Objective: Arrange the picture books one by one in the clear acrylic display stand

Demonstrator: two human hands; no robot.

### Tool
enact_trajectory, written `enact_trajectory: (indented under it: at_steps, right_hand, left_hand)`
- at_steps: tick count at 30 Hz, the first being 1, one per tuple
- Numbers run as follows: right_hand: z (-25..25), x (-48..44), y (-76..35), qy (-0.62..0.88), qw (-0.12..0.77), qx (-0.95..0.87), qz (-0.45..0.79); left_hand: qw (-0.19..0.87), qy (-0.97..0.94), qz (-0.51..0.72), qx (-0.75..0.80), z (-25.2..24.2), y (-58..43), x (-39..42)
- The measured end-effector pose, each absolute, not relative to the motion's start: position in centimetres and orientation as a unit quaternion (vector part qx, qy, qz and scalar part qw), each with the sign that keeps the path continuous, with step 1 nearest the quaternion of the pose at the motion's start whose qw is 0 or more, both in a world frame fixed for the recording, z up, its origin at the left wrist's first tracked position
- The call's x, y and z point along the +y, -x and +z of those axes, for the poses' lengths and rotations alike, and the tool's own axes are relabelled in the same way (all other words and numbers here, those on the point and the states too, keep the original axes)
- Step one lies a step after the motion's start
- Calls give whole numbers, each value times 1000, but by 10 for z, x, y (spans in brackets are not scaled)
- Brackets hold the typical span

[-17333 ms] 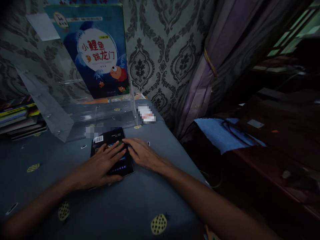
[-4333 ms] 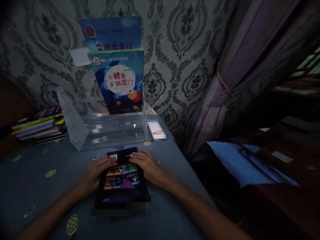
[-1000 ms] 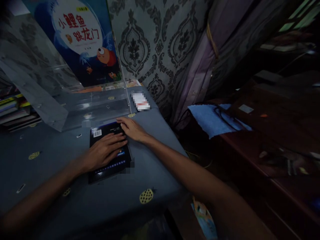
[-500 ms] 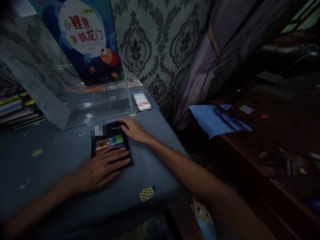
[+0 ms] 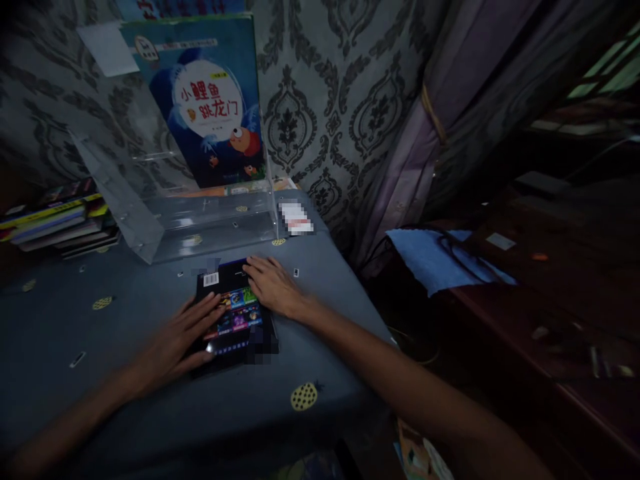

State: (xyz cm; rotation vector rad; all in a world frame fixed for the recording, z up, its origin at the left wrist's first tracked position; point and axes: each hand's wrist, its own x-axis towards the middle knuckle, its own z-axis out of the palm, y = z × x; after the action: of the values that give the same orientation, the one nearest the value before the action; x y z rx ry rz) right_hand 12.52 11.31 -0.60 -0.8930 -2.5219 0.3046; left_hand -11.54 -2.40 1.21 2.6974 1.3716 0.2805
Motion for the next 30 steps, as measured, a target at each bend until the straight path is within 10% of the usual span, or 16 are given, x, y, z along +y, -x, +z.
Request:
enact_trajectory:
  at_steps: [18,30]
  right_hand:
    - [14,-22,-205,248,191,-933,177]
    - [50,-6,-190,296,352,-790,404]
  left_hand:
    - [50,-932,52,355,34,98,-107]
    - [345,-666,430,502,45,101,-44]
